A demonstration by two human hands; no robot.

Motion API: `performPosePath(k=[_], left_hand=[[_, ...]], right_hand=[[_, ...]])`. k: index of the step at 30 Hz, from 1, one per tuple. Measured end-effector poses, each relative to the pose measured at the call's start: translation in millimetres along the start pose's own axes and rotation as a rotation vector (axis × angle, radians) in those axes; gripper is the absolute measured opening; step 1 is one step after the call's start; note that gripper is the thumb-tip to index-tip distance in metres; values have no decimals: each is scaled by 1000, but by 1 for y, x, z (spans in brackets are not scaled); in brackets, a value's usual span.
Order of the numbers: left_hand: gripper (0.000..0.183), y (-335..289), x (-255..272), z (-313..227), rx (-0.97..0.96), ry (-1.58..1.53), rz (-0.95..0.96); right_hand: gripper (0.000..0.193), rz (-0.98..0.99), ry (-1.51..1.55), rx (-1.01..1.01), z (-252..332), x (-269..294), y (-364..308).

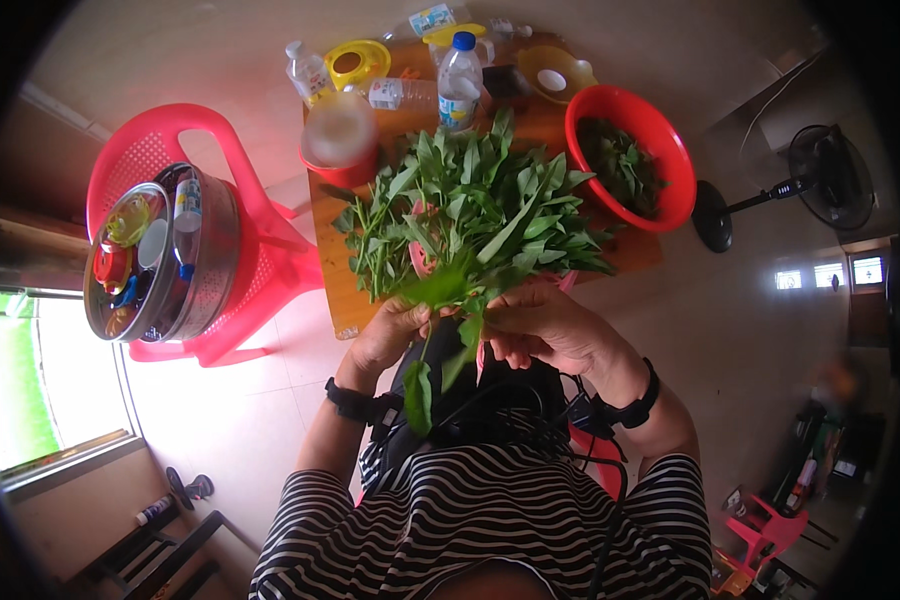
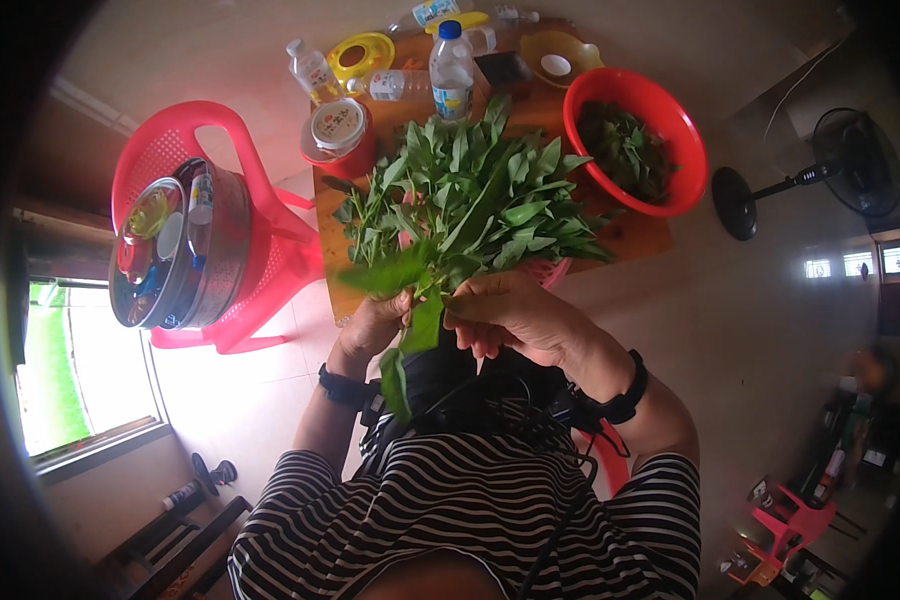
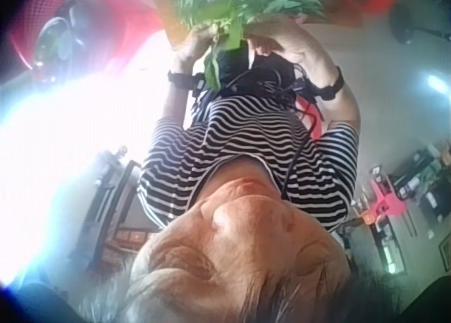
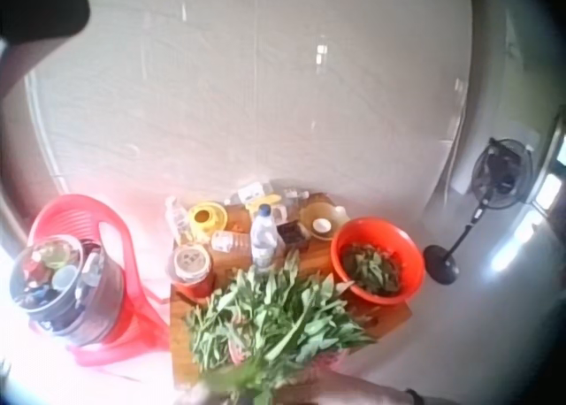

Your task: The person picks through a pile of leafy green vegetables in a pink basket by hand, pulling individual leaves or stems and placing them into a separate red bowl.

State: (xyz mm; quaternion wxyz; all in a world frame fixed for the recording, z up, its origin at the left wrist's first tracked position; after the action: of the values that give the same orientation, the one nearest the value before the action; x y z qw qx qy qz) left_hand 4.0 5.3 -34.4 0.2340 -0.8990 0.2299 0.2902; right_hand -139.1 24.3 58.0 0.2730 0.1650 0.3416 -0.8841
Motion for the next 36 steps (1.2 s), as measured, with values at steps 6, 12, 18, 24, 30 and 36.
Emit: performPosePath(k=[6,12,18,24,30,36], left_hand=[[23,10,13,13,-14,-68,134],[17,7,18,9,-36,23,9],[17,7,12,8,-81,38,-34],[16,8,16,10,-63,72,-5],[19,9,5,11,-51,54,88],[28,7,-1,12,76,-202,87]], right_hand=[[29,-74,40,3,-2,2,2],[41,-35,182,-130,-14,-1,5],[43,-77,75,-112,-18,-4,12],[37,-143,275,-193,-36,15,26],[30,-39,321,-241,-37,-4,32],[26,-42,-35,74,-15,-7,24]])
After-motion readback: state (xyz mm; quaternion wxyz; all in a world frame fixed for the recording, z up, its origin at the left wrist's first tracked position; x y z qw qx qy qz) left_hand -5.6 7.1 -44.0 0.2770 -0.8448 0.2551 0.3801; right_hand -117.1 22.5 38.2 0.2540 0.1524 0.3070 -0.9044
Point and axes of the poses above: each hand's wrist, its own y-axis towards the middle knuckle, its own x-axis out of the back of the hand, z = x × y, the point moved 8 cm from there along y, towards the middle knuckle, and after that the axes turned 3 degrees about -y, right-handed, at the moved point
